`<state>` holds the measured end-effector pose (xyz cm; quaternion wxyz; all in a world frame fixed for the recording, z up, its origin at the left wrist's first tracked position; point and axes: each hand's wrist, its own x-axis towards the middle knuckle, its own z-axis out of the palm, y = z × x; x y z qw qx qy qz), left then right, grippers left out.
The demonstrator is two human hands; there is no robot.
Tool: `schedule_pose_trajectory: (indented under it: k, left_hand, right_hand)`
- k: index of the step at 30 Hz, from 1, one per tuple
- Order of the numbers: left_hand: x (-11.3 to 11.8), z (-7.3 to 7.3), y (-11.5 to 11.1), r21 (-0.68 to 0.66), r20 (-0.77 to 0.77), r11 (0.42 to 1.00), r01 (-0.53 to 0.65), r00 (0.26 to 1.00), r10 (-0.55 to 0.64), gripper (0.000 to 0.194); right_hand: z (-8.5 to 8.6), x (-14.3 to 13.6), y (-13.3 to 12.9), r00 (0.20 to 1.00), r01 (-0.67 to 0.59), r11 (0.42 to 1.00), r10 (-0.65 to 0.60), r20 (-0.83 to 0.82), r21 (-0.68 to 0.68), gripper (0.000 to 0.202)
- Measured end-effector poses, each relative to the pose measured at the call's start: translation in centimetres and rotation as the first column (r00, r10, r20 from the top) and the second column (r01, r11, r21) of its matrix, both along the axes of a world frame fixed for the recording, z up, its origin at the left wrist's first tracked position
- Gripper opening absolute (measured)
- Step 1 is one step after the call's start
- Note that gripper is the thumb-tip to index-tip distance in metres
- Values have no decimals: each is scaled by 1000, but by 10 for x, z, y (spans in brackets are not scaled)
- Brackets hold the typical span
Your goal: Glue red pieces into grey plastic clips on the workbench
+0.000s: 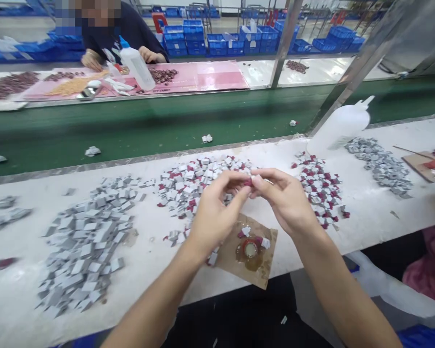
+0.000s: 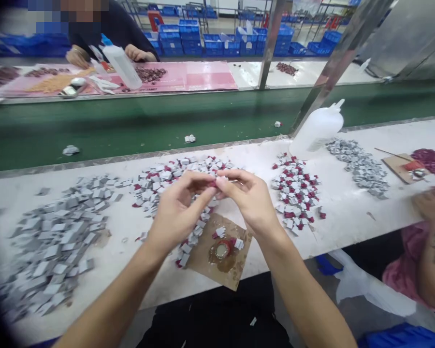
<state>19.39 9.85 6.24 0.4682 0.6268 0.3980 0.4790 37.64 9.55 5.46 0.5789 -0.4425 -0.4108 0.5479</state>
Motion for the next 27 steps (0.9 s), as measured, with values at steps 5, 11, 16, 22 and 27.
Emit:
schedule_pose_trajectory:
  k: [5,11,16,22,27]
  left_hand:
    - [-8,-4,-66,-280,67,960,-13,997,33,12]
    - [-33,-8,-133,-439,-79,898,19,995,-59,18]
    - [-108,-24,-147,13,-738,813,-583,543,401,36]
    - [-170,-24,-135,221,-950,684,-695,4,312,50]
    - [-186,-43,-136,229,-918,696,-681,87,387,33]
  right_hand:
    - [-1,4,-77,949,-62,998,56,310,11,23]
    - [-18,15,-137,812,-192,981,177,557,-32,22]
    - [-32,32,-151,813,-22,998,51,580,-57,27]
    - [-46,25,-155,849,164,985,-113,516,-54,21]
    - [-47,11,-156,887,140,986,-87,453,-86,20]
